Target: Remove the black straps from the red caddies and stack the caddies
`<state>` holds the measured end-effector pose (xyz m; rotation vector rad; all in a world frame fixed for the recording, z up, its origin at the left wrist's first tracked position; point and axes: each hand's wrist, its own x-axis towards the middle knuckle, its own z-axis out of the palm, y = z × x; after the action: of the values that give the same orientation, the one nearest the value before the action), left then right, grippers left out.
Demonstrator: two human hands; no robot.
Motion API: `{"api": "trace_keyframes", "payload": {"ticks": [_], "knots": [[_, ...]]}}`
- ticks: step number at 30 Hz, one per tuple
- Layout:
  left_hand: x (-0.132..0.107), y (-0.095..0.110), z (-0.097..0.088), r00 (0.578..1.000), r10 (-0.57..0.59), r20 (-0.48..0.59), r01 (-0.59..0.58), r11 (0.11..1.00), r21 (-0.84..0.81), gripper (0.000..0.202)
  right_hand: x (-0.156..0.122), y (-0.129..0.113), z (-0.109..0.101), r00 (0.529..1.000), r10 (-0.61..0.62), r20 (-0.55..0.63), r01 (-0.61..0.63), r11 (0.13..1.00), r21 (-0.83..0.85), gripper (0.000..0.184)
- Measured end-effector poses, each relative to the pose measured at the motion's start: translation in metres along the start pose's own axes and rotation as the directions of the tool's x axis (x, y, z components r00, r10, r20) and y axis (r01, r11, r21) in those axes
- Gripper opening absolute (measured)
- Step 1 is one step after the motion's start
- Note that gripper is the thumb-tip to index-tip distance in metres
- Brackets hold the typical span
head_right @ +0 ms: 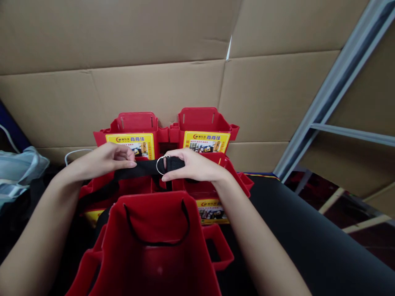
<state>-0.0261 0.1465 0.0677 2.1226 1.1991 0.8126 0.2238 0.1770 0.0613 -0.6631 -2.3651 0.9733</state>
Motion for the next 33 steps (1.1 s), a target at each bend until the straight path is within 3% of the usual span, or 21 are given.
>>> {"api": "trace_keyframes", "payload": {"ticks": [4,8,11,13,15,19,27,33], "knots": [[-0.005,0.001,-0.003,0.999,0.023,-0.038,-0.019,0.995,0.094,0.015,0.002,-0.002,0.004,1.000,0.024,0.003,-0.024,1.000,0.005,0.026],[-0.006,0.012,0.005,0.980,0.180,-0.089,-0.166,0.975,0.150,0.016,0.000,-0.006,0.005,1.000,0.003,0.017,-0.004,0.999,0.049,0.024],[-0.002,0.021,0.019,0.967,0.254,0.005,-0.254,0.967,0.031,0.026,-0.001,-0.009,0.007,0.999,-0.032,0.030,0.031,0.999,0.033,0.025],[0.002,0.024,0.029,0.964,0.233,0.127,-0.230,0.972,-0.045,0.023,-0.001,-0.011,0.009,0.999,-0.033,0.039,0.034,0.999,-0.023,0.027],[0.005,0.024,0.034,0.966,0.185,0.181,-0.176,0.982,-0.062,0.019,-0.002,-0.011,0.010,0.999,-0.027,0.043,0.030,0.996,-0.079,0.030],[0.008,0.020,0.034,0.990,0.110,0.088,-0.105,0.993,-0.052,0.029,-0.002,-0.011,0.009,1.000,-0.015,0.026,0.018,0.990,-0.142,0.034],[0.011,0.011,0.026,0.995,0.066,0.080,-0.062,0.997,-0.050,0.025,-0.001,-0.004,0.005,1.000,0.005,0.023,-0.001,0.985,-0.174,0.034],[0.008,0.006,0.014,0.997,0.050,-0.063,-0.052,0.998,-0.032,0.019,-0.010,0.005,-0.019,0.984,0.172,-0.053,-0.180,0.951,-0.252,0.039]]}}
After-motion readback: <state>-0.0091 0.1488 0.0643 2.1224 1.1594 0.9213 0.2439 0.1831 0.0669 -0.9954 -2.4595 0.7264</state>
